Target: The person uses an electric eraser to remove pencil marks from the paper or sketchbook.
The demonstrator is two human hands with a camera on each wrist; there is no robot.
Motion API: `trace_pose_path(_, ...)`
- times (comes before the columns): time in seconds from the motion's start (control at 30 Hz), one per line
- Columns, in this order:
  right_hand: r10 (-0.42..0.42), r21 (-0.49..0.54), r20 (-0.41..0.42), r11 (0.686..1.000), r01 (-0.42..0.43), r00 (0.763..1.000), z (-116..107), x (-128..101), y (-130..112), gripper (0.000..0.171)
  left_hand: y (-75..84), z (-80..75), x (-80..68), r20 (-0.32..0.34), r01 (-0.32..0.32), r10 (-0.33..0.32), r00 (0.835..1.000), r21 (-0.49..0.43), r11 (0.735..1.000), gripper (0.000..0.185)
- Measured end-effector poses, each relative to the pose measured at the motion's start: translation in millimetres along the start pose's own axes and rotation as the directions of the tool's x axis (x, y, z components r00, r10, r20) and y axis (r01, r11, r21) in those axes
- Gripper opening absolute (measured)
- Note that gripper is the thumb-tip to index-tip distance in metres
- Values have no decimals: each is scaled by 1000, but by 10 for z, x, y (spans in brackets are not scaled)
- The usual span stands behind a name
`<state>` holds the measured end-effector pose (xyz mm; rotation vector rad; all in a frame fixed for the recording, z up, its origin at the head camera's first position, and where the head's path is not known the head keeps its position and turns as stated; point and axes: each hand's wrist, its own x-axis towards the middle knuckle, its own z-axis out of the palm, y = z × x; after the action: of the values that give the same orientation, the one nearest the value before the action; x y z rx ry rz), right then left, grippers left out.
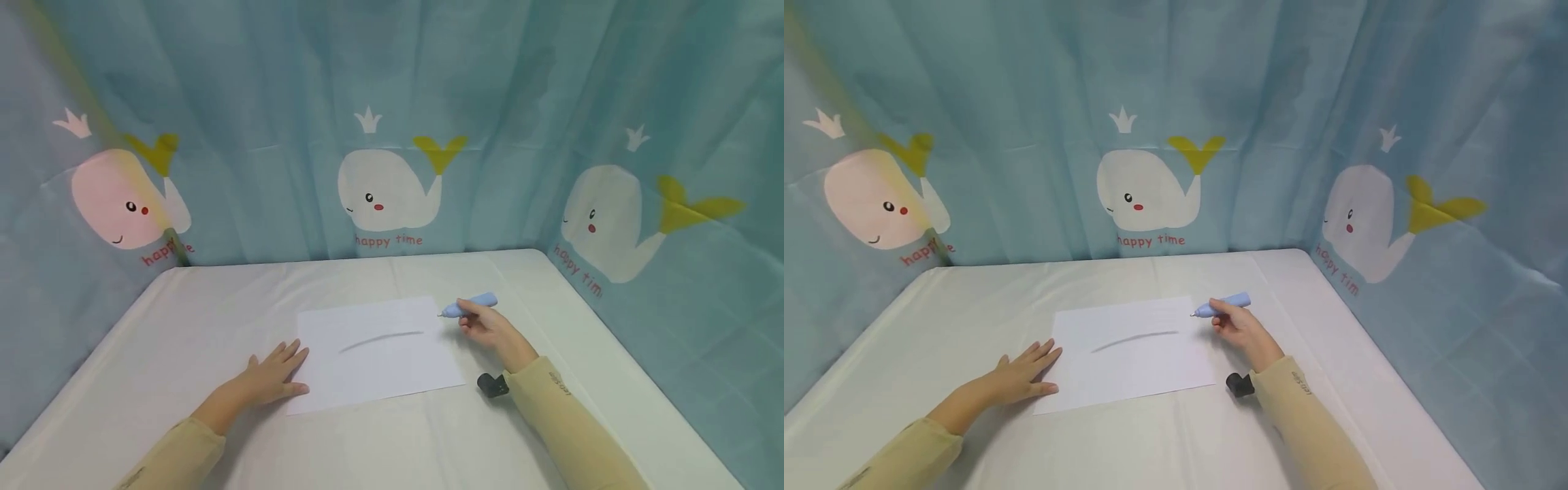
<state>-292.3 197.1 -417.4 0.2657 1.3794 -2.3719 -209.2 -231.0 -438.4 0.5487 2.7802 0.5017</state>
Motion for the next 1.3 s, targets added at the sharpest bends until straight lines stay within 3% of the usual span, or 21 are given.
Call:
trace_pose_path(0.1,29,-17,27,999,-29,999,75,39,46,18,5,-7,5,4,6,-6,1000,7,1000,87)
trace_pose_path(0.2,68,-105,22,992,-65,997,121,82,97,20,4,-13,7,7,6,-6,1000,11,1000,87)
trace_pose_path(0.33,92,-245,-20,965,-94,996,146,139,151,21,8,-17,-4,16,11,-11,1000,9,1000,87)
trace_pose_path(0.53,93,-371,-55,923,-106,994,147,214,166,20,19,-25,-8,16,14,-14,1000,12,1000,86)
trace_pose_path(0.93,71,-486,-167,862,-144,984,233,275,126,16,53,-47,10,24,23,-23,999,28,999,85)
trace_pose_path(1.03,78,-520,-177,839,-161,981,253,276,140,15,51,-40,6,31,20,-21,999,34,999,85)
trace_pose_path(1.3,41,-563,-201,812,-150,979,288,306,171,17,53,-37,12,30,29,-31,999,52,998,86)
